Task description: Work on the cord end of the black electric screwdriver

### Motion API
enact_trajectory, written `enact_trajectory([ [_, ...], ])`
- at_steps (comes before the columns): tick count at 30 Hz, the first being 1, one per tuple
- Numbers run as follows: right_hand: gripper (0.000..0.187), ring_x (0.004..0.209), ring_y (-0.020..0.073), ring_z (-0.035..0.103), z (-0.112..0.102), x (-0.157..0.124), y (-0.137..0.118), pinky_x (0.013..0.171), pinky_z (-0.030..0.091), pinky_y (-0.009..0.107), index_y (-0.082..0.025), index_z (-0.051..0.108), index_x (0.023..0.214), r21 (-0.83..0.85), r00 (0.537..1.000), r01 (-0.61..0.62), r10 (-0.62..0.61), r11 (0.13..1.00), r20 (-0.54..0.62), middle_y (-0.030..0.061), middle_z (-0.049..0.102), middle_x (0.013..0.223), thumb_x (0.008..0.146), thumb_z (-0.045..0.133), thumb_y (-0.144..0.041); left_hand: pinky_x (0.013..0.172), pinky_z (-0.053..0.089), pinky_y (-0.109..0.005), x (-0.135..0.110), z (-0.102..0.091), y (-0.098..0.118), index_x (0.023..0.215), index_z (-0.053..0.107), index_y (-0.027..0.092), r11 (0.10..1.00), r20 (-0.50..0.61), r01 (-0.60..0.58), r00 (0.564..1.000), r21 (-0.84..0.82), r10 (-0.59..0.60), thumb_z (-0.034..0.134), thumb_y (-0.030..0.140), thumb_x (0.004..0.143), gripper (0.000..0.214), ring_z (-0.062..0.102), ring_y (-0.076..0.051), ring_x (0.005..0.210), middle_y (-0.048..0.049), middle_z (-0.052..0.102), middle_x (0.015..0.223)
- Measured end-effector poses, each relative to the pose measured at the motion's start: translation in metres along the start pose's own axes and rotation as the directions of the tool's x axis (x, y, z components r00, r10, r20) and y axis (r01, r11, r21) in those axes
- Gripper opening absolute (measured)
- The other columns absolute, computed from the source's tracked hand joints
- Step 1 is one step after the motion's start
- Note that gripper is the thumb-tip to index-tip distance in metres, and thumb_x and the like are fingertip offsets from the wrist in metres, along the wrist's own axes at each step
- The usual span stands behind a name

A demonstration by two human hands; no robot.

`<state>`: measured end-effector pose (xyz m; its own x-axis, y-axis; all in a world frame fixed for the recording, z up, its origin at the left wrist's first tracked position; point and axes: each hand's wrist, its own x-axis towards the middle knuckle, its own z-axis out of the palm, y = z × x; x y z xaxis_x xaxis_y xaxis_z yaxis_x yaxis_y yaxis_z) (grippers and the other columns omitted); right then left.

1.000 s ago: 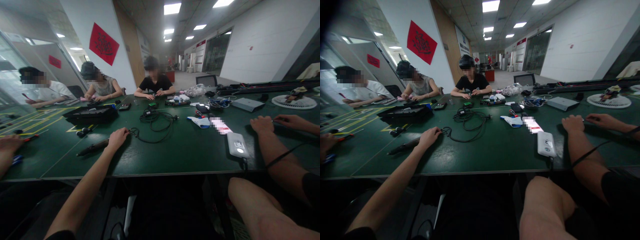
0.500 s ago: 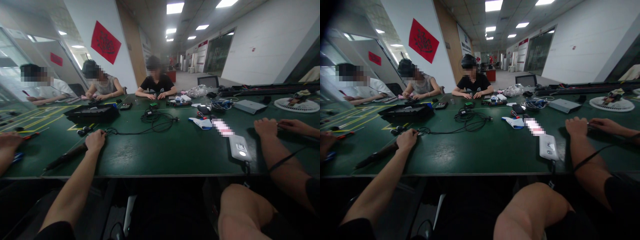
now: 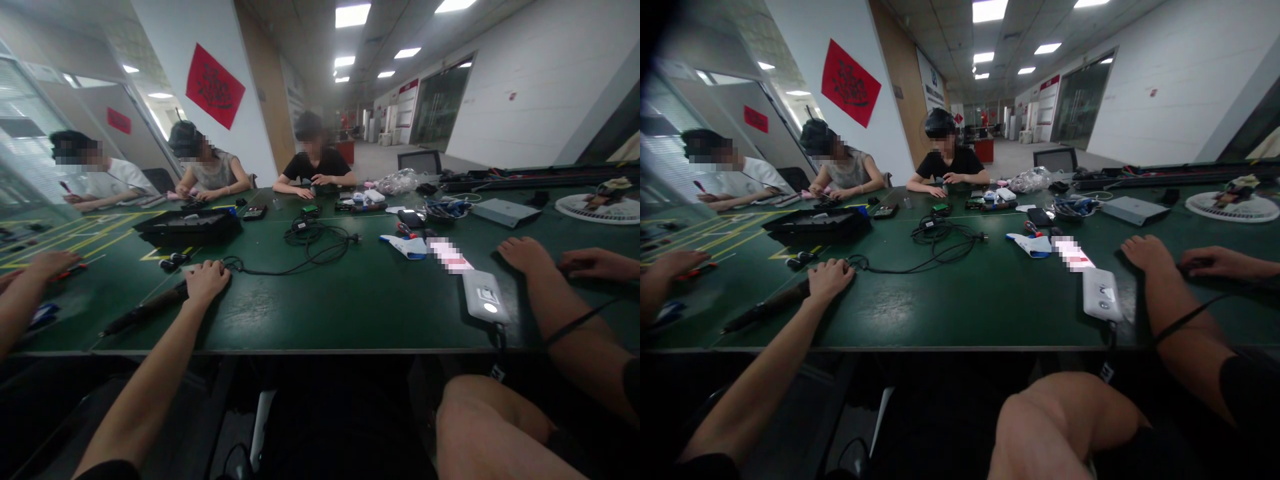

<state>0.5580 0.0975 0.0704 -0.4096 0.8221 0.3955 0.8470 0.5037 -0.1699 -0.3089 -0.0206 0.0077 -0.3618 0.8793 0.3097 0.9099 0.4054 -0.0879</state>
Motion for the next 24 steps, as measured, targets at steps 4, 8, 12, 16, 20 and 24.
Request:
enact_trajectory([
  [4,0.058,0.106,0.0335,0.063,-0.001,-0.001,-0.001,0.101,0.036,0.067,-0.027,0.062,0.074,-0.09,0.981,-0.192,0.192,0.977,-0.01,0.0096,0.074,0.077,0.089,0.041,-0.079,0.101,0.039,-0.055,-0.008,-0.006,0.033,0.109,0.066,0.018,0.994,0.017,-0.106,0.994,-0.028,0.107,0.042,0.041,0.099,0.035,0.055,-0.041,0.119,-0.0189,0.063,0.127],
  [8,0.052,0.117,0.0298,0.056,0.003,-0.004,0.009,0.101,0.03,0.066,-0.035,0.063,0.079,-0.151,0.917,-0.286,0.316,0.946,0.242,-0.0014,0.08,0.088,0.087,0.039,-0.082,0.102,0.038,-0.05,-0.018,-0.012,0.075,0.113,0.063,0.02,0.965,0.031,-0.26,0.965,-0.044,0.261,0.042,0.039,0.102,0.031,0.055,-0.038,0.12,-0.0159,0.064,0.125],
  [12,0.061,0.12,0.0296,0.054,0.001,-0.006,0.01,0.096,0.031,0.066,-0.039,0.064,0.083,-0.084,0.912,-0.258,0.271,0.963,0.309,-0.0039,0.081,0.094,0.084,0.03,-0.09,0.101,0.037,-0.048,-0.037,-0.022,0.122,0.113,0.062,0.021,0.897,-0.032,-0.432,0.902,-0.094,0.431,0.042,0.038,0.105,0.027,0.056,-0.035,0.116,-0.0141,0.066,0.12],
  [16,0.07,0.122,0.0363,0.055,0.0,-0.006,0.008,0.096,0.029,0.072,-0.04,0.065,0.079,-0.185,0.889,-0.411,0.437,0.893,0.136,0.0043,0.08,0.085,0.077,0.022,-0.095,0.097,0.038,-0.045,-0.058,-0.035,0.169,0.11,0.062,0.022,0.781,-0.121,-0.595,0.804,-0.192,0.583,0.045,0.038,0.106,0.023,0.058,-0.032,0.11,-0.0126,0.067,0.112],
  [20,0.064,0.123,0.0356,0.057,-0.002,-0.006,0.001,0.095,0.031,0.07,-0.046,0.065,0.081,-0.155,0.863,-0.461,0.482,0.874,0.152,0.0034,0.079,0.08,0.074,0.026,-0.096,0.093,0.038,-0.044,-0.077,-0.047,0.212,0.107,0.062,0.023,0.653,-0.192,-0.709,0.703,-0.265,0.685,0.049,0.037,0.107,0.019,0.059,-0.029,0.104,-0.0104,0.067,0.108],
  [24,0.061,0.125,0.0368,0.056,-0.015,-0.004,-0.016,0.097,0.028,0.072,-0.048,0.067,0.09,-0.161,0.843,-0.502,0.523,0.849,0.126,0.0038,0.081,0.088,0.081,0.025,-0.091,0.09,0.038,-0.043,-0.095,-0.057,0.25,0.106,0.062,0.023,0.572,-0.244,-0.771,0.634,-0.281,0.734,0.052,0.037,0.106,0.017,0.059,-0.027,0.102,-0.0087,0.068,0.108],
])
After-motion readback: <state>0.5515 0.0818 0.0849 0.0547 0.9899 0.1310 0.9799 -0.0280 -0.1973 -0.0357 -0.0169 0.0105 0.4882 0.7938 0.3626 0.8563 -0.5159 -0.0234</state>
